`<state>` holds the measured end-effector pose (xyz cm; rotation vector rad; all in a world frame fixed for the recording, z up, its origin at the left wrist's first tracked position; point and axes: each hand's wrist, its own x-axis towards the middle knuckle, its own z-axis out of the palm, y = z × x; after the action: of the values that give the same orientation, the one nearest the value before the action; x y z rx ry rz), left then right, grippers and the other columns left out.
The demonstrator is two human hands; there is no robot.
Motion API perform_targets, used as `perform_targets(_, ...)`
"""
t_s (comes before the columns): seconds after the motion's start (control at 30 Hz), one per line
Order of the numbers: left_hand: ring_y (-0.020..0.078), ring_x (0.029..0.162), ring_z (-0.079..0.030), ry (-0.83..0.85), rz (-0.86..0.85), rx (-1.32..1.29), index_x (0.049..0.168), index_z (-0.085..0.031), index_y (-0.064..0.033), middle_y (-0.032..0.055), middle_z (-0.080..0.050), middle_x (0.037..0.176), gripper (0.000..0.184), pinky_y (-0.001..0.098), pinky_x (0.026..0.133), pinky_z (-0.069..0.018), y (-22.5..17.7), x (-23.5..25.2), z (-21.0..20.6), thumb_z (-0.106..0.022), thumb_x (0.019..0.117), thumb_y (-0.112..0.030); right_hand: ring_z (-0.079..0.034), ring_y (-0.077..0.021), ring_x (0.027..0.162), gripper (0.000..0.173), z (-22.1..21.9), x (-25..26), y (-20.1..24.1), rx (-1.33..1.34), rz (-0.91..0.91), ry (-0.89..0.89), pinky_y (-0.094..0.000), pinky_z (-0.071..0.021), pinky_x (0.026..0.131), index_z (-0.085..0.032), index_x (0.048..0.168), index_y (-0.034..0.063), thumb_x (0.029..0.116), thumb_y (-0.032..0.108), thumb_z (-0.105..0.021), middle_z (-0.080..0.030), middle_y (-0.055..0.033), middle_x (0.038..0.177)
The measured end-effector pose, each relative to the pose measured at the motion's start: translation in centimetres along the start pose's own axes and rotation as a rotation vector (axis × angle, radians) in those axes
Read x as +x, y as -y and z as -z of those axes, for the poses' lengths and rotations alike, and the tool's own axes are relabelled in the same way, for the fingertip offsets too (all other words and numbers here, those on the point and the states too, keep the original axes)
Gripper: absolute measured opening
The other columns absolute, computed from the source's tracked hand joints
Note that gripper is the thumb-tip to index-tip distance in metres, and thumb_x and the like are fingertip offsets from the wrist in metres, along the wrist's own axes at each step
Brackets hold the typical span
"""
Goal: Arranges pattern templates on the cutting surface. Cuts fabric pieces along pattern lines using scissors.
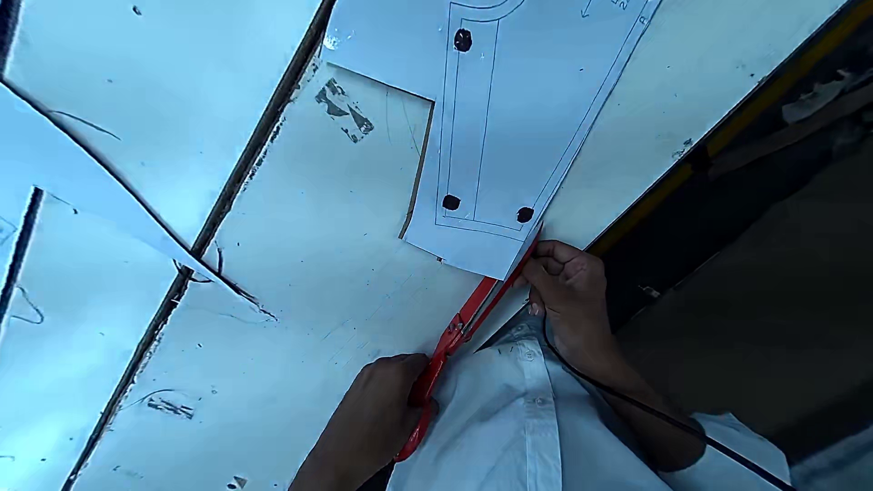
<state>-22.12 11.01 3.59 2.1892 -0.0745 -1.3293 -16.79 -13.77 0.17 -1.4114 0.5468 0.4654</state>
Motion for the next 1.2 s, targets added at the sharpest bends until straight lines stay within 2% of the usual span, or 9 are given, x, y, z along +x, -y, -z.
perform_targets(0.17, 0.0206, 0.065, -0.066, -0.010, -0.009, 0.013, 0.087, -0.072, -0.0079, 0.0034, -0.067, 0.072, 0.014, 0.0430, 0.061, -0.0555, -0.1, 0.0, 0.0, -0.076, 0.0745, -0.009, -0.048, -0.0089, 0.039, 0.009, 0.1, 0.1, -0.1, -0.003, 0.017, 0.004, -0.0174, -0.0377, 0.033, -0.065, 0.109, 0.0070, 0.1012, 0.006, -0.060, -0.066, -0.0096, 0.070)
perform_targets(0.3, 0.0196, 0.067, -0.067, 0.016, 0.034, 0.006, 0.088, -0.072, -0.0087, 0.0028, -0.068, 0.074, 0.012, 0.0425, 0.064, -0.0561, -0.4, -0.1, 0.2, -0.076, 0.0771, -0.008, -0.049, -0.0093, 0.039, 0.008, 0.2, 0.1, -0.2, -0.004, 0.028, 0.021, -0.0176, -0.0381, 0.033, -0.064, 0.108, 0.0072, 0.1018, 0.008, -0.059, -0.067, -0.0097, 0.071)
perform_targets(0.47, 0.0198, 0.066, -0.066, 0.015, 0.054, -0.004, 0.088, -0.072, -0.0085, 0.0030, -0.067, 0.073, 0.012, 0.0430, 0.063, -0.0555, -0.5, -0.3, 0.0, -0.076, 0.0766, -0.009, -0.051, -0.0111, 0.039, 0.010, 0.6, 0.4, 0.2, -0.033, 0.023, 0.028, -0.0194, -0.0423, 0.033, -0.063, 0.112, 0.0066, 0.1029, 0.009, -0.059, -0.066, -0.0099, 0.071)
perform_targets(0.57, 0.0222, 0.067, -0.067, -0.014, 0.046, -0.013, 0.088, -0.072, -0.0074, 0.0046, -0.068, 0.074, 0.013, 0.0453, 0.063, -0.0563, -0.4, -0.4, -0.5, -0.075, 0.0759, -0.010, -0.052, -0.0062, 0.042, 0.011, 0.7, 1.5, 0.9, -0.059, -0.003, -0.037, -0.0166, -0.0442, 0.037, -0.065, 0.112, 0.0041, 0.1028, 0.007, -0.058, -0.068, -0.0056, 0.072)
perform_targets(0.87, 0.0265, 0.069, -0.068, -0.001, 0.075, -0.019, 0.088, -0.071, -0.0070, 0.0065, -0.068, 0.076, 0.012, 0.0518, 0.063, -0.0564, -1.1, -0.6, -1.2, -0.073, 0.0780, -0.013, -0.051, -0.0032, 0.042, 0.007, 0.6, 2.2, 1.7, -0.026, -0.087, -0.067, -0.0147, -0.0419, 0.037, -0.065, 0.105, 0.0025, 0.1012, 0.004, -0.059, -0.068, -0.0046, 0.071)
perform_targets(1.2, 0.0250, 0.068, -0.068, -0.036, 0.098, -0.012, 0.090, -0.072, -0.0078, 0.0055, -0.068, 0.076, 0.014, 0.0490, 0.061, -0.0568, -2.4, -0.6, -1.8, -0.071, 0.0783, -0.015, -0.051, -0.0036, 0.043, 0.007, 0.7, 2.3, 1.6, -0.024, -0.066, -0.063, -0.0141, -0.0401, 0.036, -0.067, 0.104, 0.0023, 0.0990, 0.001, -0.061, -0.067, -0.0052, 0.069)
